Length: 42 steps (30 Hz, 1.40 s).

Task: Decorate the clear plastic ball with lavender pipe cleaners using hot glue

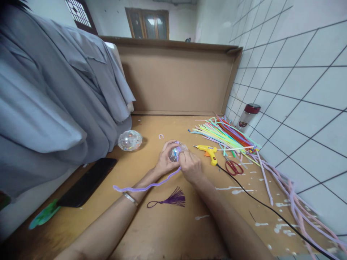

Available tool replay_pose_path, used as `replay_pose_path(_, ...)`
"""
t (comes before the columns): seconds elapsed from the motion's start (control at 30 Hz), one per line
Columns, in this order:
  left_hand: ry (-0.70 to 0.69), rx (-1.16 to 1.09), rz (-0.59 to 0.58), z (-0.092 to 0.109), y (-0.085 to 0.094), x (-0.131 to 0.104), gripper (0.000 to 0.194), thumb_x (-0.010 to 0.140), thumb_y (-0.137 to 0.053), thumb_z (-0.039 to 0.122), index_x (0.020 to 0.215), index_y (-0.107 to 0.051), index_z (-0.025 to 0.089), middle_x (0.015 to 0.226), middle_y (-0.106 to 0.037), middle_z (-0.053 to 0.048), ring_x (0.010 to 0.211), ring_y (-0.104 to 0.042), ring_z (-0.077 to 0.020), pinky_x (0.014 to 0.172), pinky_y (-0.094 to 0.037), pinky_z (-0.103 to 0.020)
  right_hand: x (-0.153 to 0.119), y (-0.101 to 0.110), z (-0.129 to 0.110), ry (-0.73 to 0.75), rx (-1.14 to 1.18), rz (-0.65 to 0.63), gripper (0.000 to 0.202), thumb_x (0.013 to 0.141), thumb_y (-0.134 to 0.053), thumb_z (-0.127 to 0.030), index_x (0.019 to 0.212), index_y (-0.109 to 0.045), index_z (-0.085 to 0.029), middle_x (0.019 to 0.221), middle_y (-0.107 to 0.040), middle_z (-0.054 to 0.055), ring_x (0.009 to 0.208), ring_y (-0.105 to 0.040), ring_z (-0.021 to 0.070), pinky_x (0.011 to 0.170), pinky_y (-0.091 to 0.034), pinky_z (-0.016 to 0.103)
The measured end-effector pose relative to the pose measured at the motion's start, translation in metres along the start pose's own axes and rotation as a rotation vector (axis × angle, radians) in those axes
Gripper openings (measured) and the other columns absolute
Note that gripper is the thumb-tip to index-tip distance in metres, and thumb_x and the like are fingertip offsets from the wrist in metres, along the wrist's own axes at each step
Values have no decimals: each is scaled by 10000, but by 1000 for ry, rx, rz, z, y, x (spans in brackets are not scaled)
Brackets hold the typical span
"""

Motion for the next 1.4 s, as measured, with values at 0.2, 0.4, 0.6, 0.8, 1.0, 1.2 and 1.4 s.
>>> replay_pose_path(0.2, -3, -8, 8, 0, 0, 0, 559, 670, -797, 303, 1174, -575, 213, 1281, -518, -124, 1227, -540, -276, 1064, -459, -449, -3, -4, 0, 9, 17, -14, 299, 943, -410, -79, 684, -515, -185, 613, -486, 15, 587, -396, 150, 594, -273, 297)
replay_pose_path(0.4, -4, 5, -9, -1, 0, 0, 575, 663, -810, 327, 1174, -571, 216, 1284, -519, -127, 1228, -542, -285, 1063, -460, -462, -3, -5, -1, 13, 30, -11, 298, 942, -417, -71, 685, -514, -186, 619, -495, 18, 594, -403, 151, 601, -280, 294)
replay_pose_path(0.6, 10, -3, -1, -1, 1, 0, 555, 672, -802, 321, 1167, -576, 217, 1276, -525, -117, 1223, -546, -274, 1065, -460, -449, -4, -8, 1, 11, 55, -45, 300, 953, -392, -82, 702, -521, -184, 635, -506, 21, 605, -421, 147, 603, -293, 292)
replay_pose_path(0.8, 4, -12, -20, -1, 1, 0, 555, 677, -801, 338, 1168, -571, 217, 1294, -516, -126, 1227, -544, -277, 1063, -460, -450, -3, -6, -1, 29, 92, -32, 273, 953, -402, -81, 738, -542, -173, 652, -522, 28, 617, -444, 148, 610, -308, 289)
replay_pose_path(1.0, 14, -1, -15, 0, 2, 0, 552, 671, -802, 329, 1161, -573, 217, 1278, -528, -124, 1221, -551, -281, 1061, -465, -458, 0, -3, 0, 1, -2, -17, 287, 955, -401, -81, 724, -544, -176, 628, -512, 25, 598, -425, 156, 599, -296, 297)
replay_pose_path(1.2, 11, -12, 6, 0, 2, 0, 539, 680, -793, 316, 1162, -580, 202, 1279, -526, -125, 1228, -546, -269, 1070, -461, -443, 0, -3, 0, 4, 13, -21, 303, 958, -407, -85, 700, -537, -178, 616, -504, 14, 579, -418, 144, 597, -290, 286)
replay_pose_path(1.4, -12, -12, -3, -1, 1, -1, 546, 688, -791, 343, 1170, -575, 203, 1281, -520, -124, 1216, -548, -267, 1060, -465, -442, -2, -4, 0, -1, 44, -14, 298, 953, -415, -88, 697, -535, -182, 623, -512, 22, 589, -416, 155, 593, -295, 291)
Point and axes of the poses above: each hand's wrist, its own x-axis towards the middle knuckle, its own y-axis out of the back of the hand, z = x × y, the point moved 6 cm from there along x, towards the middle knuckle
